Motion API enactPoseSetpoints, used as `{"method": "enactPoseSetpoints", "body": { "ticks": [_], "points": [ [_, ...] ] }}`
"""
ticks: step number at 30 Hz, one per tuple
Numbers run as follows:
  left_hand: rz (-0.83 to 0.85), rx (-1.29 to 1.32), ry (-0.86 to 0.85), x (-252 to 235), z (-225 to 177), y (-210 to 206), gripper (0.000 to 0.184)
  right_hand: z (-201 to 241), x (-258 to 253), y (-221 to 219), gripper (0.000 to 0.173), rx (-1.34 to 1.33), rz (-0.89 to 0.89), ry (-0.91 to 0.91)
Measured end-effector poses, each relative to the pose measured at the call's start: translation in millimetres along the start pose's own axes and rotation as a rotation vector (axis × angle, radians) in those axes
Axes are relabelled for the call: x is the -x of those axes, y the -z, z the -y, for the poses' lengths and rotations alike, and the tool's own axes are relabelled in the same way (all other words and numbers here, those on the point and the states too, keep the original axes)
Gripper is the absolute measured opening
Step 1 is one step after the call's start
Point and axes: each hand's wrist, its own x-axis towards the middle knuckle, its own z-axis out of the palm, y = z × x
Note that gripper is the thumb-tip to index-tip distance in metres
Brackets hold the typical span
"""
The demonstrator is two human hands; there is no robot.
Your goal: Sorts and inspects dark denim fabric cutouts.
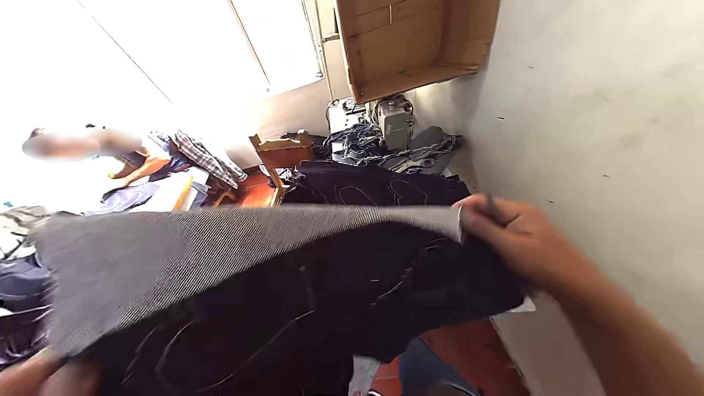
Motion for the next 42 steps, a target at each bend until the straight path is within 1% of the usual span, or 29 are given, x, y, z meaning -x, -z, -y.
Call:
{"method": "enactPoseSetpoints", "body": {
  "ticks": [2, 3, 5, 6, 8, 10, 11, 13, 14, 16, 17, 19, 21, 22, 23, 24, 25, 26, 27, 28, 29, 30, 32, 34, 36, 37, 39, 40, 42],
  "points": [
    [-0.019, -0.06, 0.055, -9.3, 18.0, -47.0, 0.021, 14.1, -25.7, 30.1, 0.021, 0.314, -0.162, 0.008],
    [-0.06, -0.096, 0.087, -15.2, 25.9, -75.6, 0.022, 14.8, -45.0, 41.1, 0.029, 0.464, -0.217, 0.022],
    [-0.108, -0.131, 0.177, -21.9, 43.7, -137.0, 0.026, -4.7, -91.6, 53.1, 0.047, 0.724, -0.25, 0.031],
    [-0.115, -0.157, 0.231, -21.6, 54.9, -169.2, 0.025, -22.1, -116.1, 53.7, 0.048, 0.788, -0.221, 0.0],
    [-0.128, -0.173, 0.356, -12.2, 80.6, -234.4, 0.021, -81.1, -164.5, 43.8, 0.045, 0.818, -0.146, -0.025],
    [-0.147, -0.207, 0.446, 5.0, 104.7, -286.3, 0.019, -144.3, -188.9, 18.5, 0.042, 0.782, -0.066, 0.004],
    [-0.16, -0.231, 0.462, 9.7, 113.0, -304.4, 0.018, -159.1, -188.4, -0.1, 0.043, 0.751, -0.044, 0.035],
    [-0.186, -0.288, 0.465, 14.7, 119.2, -325.3, 0.018, -151.4, -173.4, -48.9, 0.041, 0.628, -0.002, 0.102],
    [-0.181, -0.307, 0.471, 18.0, 118.6, -328.3, 0.02, -139.5, -156.9, -78.3, 0.041, 0.529, 0.049, 0.128],
    [-0.158, -0.277, 0.51, 19.4, 117.9, -329.3, 0.026, -120.9, -126.2, -135.7, 0.049, 0.348, 0.155, 0.203],
    [-0.141, -0.236, 0.54, 18.6, 119.4, -327.9, 0.031, -118.5, -114.8, -161.7, 0.053, 0.309, 0.179, 0.251],
    [-0.076, -0.134, 0.577, 15.1, 125.6, -317.7, 0.041, -126.8, -104.4, -200.0, 0.055, 0.334, 0.183, 0.296],
    [-0.027, -0.11, 0.524, 16.3, 133.1, -292.5, 0.053, -137.6, -103.9, -216.0, 0.051, 0.404, 0.167, 0.284],
    [-0.022, -0.173, 0.459, 23.6, 139.1, -274.6, 0.054, -139.1, -104.8, -218.8, 0.05, 0.437, 0.167, 0.288],
    [-0.019, -0.265, 0.418, 37.7, 147.0, -255.3, 0.049, -137.8, -105.4, -220.2, 0.048, 0.463, 0.172, 0.301],
    [0.026, -0.366, 0.458, 58.8, 156.5, -237.9, 0.041, -135.6, -106.3, -220.3, 0.048, 0.487, 0.183, 0.32],
    [0.17, -0.433, 0.612, 84.1, 167.6, -225.3, 0.038, -134.0, -107.1, -219.3, 0.049, 0.508, 0.196, 0.335],
    [0.415, -0.408, 0.836, 110.0, 183.7, -218.0, 0.04, -132.9, -107.1, -218.0, 0.05, 0.529, 0.209, 0.339],
    [0.652, -0.322, 0.989, 137.0, 206.0, -219.1, 0.046, -132.0, -106.9, -216.9, 0.05, 0.546, 0.219, 0.338],
    [0.812, -0.203, 1.038, 165.1, 228.4, -227.2, 0.056, -131.6, -107.1, -215.4, 0.051, 0.564, 0.224, 0.335],
    [0.881, -0.092, 1.006, 189.7, 245.6, -238.5, 0.066, -130.9, -107.5, -213.6, 0.051, 0.582, 0.231, 0.333],
    [0.893, -0.023, 0.947, 205.3, 258.0, -249.2, 0.073, -129.9, -108.4, -212.8, 0.051, 0.598, 0.235, 0.333],
    [0.844, 0.058, 0.9, 210.1, 266.6, -267.7, 0.073, -127.3, -109.9, -212.4, 0.051, 0.631, 0.236, 0.343],
    [0.84, 0.151, 0.987, 201.4, 258.7, -283.3, 0.063, -122.9, -109.3, -211.1, 0.052, 0.68, 0.249, 0.343],
    [0.898, 0.238, 1.097, 206.0, 254.2, -291.1, 0.057, -118.5, -108.1, -211.2, 0.053, 0.722, 0.258, 0.341],
    [0.938, 0.226, 1.096, 212.6, 253.8, -288.4, 0.056, -117.3, -106.9, -212.3, 0.053, 0.738, 0.27, 0.334],
    [0.971, 0.127, 1.013, 218.9, 249.3, -264.2, 0.059, -113.3, -106.5, -214.3, 0.056, 0.79, 0.319, 0.307],
    [0.918, 0.061, 0.952, 221.1, 244.7, -244.8, 0.059, -110.6, -107.7, -213.7, 0.057, 0.821, 0.341, 0.305],
    [0.733, -0.073, 0.812, 221.3, 231.5, -196.4, 0.058, -104.2, -114.3, -210.2, 0.059, 0.861, 0.379, 0.301]
  ]
}}
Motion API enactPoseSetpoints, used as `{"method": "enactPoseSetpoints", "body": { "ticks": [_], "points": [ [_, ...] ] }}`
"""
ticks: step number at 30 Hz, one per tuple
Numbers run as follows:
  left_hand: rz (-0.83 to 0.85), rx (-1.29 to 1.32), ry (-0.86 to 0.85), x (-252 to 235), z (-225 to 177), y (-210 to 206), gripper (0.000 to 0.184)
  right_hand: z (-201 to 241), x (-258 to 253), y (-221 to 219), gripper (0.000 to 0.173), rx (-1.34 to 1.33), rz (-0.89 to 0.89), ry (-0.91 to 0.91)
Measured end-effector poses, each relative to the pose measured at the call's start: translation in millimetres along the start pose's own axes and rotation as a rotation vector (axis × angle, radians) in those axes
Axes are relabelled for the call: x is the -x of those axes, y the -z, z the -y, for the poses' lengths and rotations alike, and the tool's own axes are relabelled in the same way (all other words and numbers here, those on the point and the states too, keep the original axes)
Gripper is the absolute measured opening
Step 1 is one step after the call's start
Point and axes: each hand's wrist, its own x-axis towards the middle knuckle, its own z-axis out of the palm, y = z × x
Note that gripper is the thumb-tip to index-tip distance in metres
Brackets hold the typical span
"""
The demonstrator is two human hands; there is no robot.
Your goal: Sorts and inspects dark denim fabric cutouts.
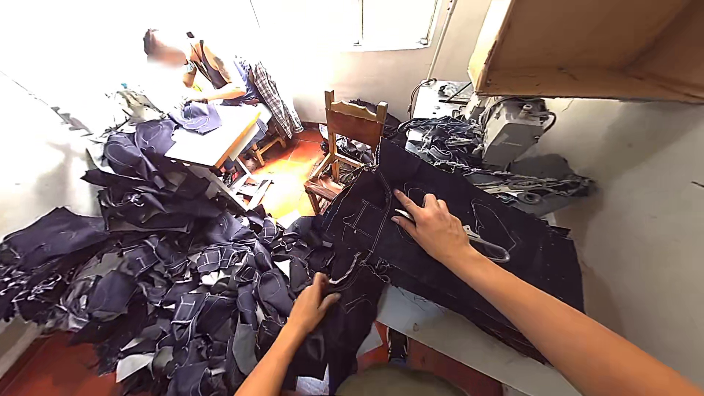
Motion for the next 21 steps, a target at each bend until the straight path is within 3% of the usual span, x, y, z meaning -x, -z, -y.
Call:
{"method": "enactPoseSetpoints", "body": {
  "ticks": [2, 4, 6, 8, 10, 12, 16, 21],
  "points": [
    [-0.139, -0.103, -0.167, 38.5, -7.5, 38.4, 0.048, -1.1, -4.5, 8.1, 0.065, -0.015, 0.052, -0.015],
    [-0.122, -0.168, -0.3, 68.6, -29.6, 68.1, 0.035, 1.3, -3.5, 13.7, 0.074, -0.032, 0.044, -0.029],
    [-0.031, -0.189, -0.307, 84.1, -52.1, 87.5, 0.033, 7.2, 1.4, 27.5, 0.077, -0.01, -0.046, -0.033],
    [0.065, -0.195, -0.247, 91.5, -64.2, 100.0, 0.036, 19.1, 13.9, 48.6, 0.062, 0.011, -0.101, -0.046],
    [0.116, -0.196, -0.211, 94.1, -68.7, 104.7, 0.037, 34.3, 33.8, 67.0, 0.04, -0.008, -0.073, -0.026],
    [0.147, -0.181, -0.204, 95.1, -70.8, 105.1, 0.037, 50.9, 59.8, 74.8, 0.031, -0.014, 0.067, 0.035],
    [0.157, -0.157, -0.268, 94.9, -74.8, 102.6, 0.037, 88.3, 100.3, 58.0, 0.032, 0.093, 0.391, 0.057],
    [0.178, -0.158, -0.309, 95.8, -78.9, 99.7, 0.037, 103.3, 106.7, 19.0, 0.034, 0.128, 0.34, 0.101]
  ]
}}
